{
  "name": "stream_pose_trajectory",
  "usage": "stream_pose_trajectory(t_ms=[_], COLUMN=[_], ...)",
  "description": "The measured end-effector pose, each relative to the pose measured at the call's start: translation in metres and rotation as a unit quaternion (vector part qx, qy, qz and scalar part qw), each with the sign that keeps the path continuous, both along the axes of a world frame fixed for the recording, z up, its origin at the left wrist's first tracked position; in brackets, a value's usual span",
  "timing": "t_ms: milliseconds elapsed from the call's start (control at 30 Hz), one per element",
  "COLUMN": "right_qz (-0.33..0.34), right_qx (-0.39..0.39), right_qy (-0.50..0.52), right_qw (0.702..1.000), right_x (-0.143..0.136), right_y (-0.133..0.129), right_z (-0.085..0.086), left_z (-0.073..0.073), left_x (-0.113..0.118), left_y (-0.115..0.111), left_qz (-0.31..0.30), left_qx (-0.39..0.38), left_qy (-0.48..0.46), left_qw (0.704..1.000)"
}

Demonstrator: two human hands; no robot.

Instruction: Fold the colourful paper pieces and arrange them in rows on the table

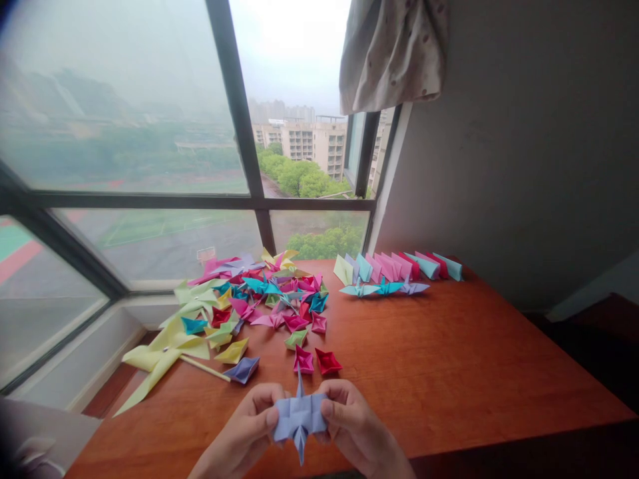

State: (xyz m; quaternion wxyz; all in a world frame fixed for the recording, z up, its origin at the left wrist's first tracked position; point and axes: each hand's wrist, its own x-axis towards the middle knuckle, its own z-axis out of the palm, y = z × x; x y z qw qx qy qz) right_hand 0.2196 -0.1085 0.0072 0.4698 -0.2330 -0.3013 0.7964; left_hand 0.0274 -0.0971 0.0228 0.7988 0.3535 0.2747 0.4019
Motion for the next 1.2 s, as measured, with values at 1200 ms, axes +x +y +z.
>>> stream_pose_trajectory(t_ms=[1200], right_qz=[-0.086], right_qx=[-0.017], right_qy=[0.076], right_qw=[0.993], right_x=[-0.011], right_y=[-0.011], right_z=[-0.020], left_z=[-0.015], left_x=[0.009], left_y=[-0.004], left_qz=[0.074], left_qx=[-0.052], left_qy=[-0.097], left_qw=[0.991])
